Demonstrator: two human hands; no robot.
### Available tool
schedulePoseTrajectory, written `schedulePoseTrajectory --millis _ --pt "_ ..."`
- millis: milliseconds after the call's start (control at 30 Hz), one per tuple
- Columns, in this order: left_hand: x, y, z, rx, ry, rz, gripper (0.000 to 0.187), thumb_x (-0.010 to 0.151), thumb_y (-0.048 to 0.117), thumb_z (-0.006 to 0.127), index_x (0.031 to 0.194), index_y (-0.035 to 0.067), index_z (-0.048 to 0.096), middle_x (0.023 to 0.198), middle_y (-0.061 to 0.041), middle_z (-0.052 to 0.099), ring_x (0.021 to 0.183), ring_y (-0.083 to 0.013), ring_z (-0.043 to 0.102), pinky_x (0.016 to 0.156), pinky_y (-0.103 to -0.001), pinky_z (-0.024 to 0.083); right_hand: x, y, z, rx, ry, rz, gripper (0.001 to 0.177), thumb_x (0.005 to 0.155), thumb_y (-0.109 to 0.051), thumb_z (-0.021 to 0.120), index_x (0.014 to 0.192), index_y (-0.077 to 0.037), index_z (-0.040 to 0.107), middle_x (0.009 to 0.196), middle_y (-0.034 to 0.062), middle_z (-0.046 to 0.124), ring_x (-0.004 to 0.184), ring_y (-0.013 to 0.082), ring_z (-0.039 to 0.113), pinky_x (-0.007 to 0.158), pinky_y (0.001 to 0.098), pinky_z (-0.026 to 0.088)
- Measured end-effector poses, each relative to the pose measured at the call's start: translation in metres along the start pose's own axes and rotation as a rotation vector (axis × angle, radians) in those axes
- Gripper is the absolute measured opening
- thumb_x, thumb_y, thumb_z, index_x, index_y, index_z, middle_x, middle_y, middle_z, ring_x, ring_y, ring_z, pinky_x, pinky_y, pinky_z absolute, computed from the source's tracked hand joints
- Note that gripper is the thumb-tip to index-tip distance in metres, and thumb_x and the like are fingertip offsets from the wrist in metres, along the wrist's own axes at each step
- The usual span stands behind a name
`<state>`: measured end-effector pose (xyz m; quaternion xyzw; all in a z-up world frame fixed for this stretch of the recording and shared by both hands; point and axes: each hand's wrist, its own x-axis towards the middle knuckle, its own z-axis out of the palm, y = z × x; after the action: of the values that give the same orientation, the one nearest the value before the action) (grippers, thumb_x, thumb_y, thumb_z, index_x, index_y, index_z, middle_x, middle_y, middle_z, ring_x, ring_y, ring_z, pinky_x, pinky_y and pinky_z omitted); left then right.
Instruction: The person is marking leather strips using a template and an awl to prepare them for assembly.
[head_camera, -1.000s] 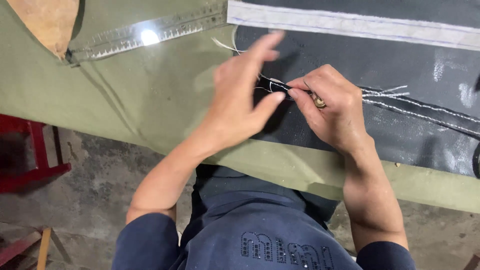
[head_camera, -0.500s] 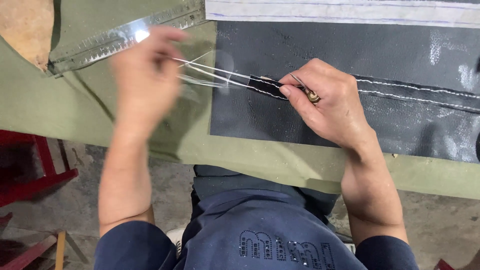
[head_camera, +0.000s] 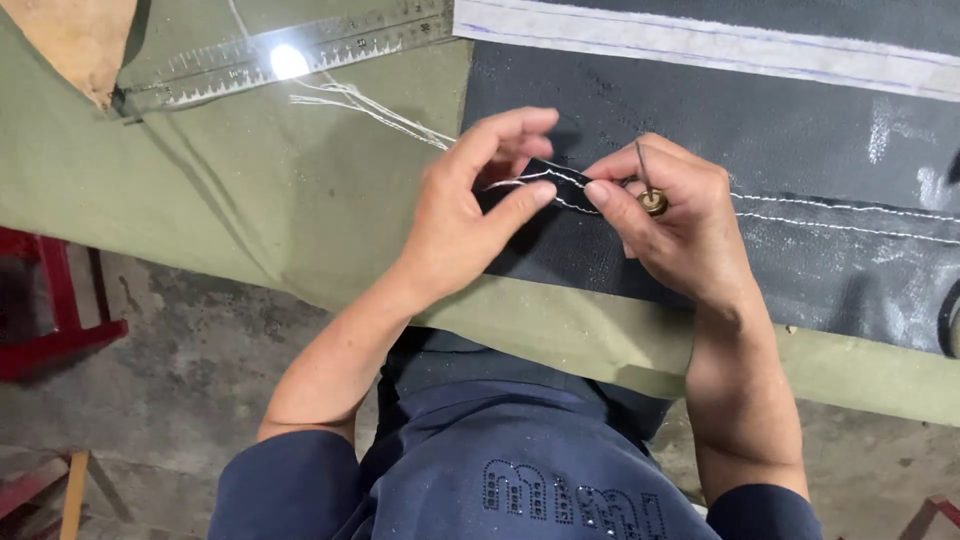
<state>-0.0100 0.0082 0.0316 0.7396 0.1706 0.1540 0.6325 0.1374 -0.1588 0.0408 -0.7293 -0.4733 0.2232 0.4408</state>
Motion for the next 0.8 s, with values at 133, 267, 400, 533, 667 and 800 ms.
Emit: schedulePoseTrajectory --millis 133,267,400,533,667,800 --pt "0.004 -0.01 -0.006 -0.215 -0.018 -0.058 0.026 0.103 0.009 0.066 0.129 0.012 0.063 0.091 0.003 0.07 0.083 -0.0049 0.065 0.08 -0.02 0.057 0.0 -0.006 0.0 0.118 -0.005 0.194 0.01 0.106 -0.008 0.065 0.101 0.0 0.067 0.086 0.0074 0.058 0.048 0.0096 0.052 0.048 0.0219 0.039" --pt "0.006 -0.01 -0.009 -0.277 0.018 -0.084 0.024 0.103 0.009 0.065 0.126 0.009 0.064 0.088 0.002 0.068 0.079 -0.005 0.061 0.078 -0.019 0.053 0.0 -0.003 0.0 0.146 -0.029 0.269 0.01 0.105 -0.009 0.066 0.097 -0.003 0.066 0.073 0.0025 0.053 0.047 0.0069 0.05 0.046 0.0202 0.037" --pt "0.004 -0.004 -0.008 -0.114 0.002 -0.041 0.04 0.102 0.024 0.069 0.139 0.021 0.054 0.126 -0.004 0.069 0.109 -0.0102 0.065 0.098 -0.025 0.054 0.001 -0.003 0.0 0.126 -0.047 0.245 0.009 0.105 -0.008 0.066 0.098 -0.003 0.066 0.077 0.0029 0.053 0.048 0.0068 0.052 0.048 0.0198 0.037" --pt "0.008 -0.008 0.0 -0.225 -0.018 -0.071 0.035 0.1 0.009 0.073 0.132 0.012 0.06 0.105 -0.001 0.074 0.093 -0.0057 0.066 0.09 -0.021 0.055 0.0 0.001 -0.001 0.088 -0.058 0.163 0.007 0.106 -0.007 0.066 0.101 -0.002 0.066 0.078 0.0036 0.053 0.048 0.0067 0.052 0.051 0.0202 0.038" --pt "0.009 -0.011 0.003 -0.355 0.042 -0.153 0.034 0.096 0.009 0.076 0.126 0.012 0.062 0.094 0.001 0.072 0.081 -0.0024 0.062 0.078 -0.017 0.055 0.001 -0.001 -0.002 0.075 -0.073 0.115 0.003 0.103 -0.007 0.068 0.103 -0.004 0.067 0.08 0.0042 0.057 0.053 0.0075 0.052 0.06 0.022 0.041" --pt "0.006 -0.008 0.007 -0.364 0.064 -0.173 0.034 0.096 0.015 0.076 0.127 0.012 0.062 0.093 0.004 0.07 0.085 -0.0032 0.064 0.082 -0.019 0.057 -0.001 0.003 0.003 0.076 -0.035 0.081 0.004 0.101 -0.003 0.072 0.103 -0.001 0.068 0.085 0.0064 0.059 0.05 0.0082 0.052 0.055 0.0209 0.042"
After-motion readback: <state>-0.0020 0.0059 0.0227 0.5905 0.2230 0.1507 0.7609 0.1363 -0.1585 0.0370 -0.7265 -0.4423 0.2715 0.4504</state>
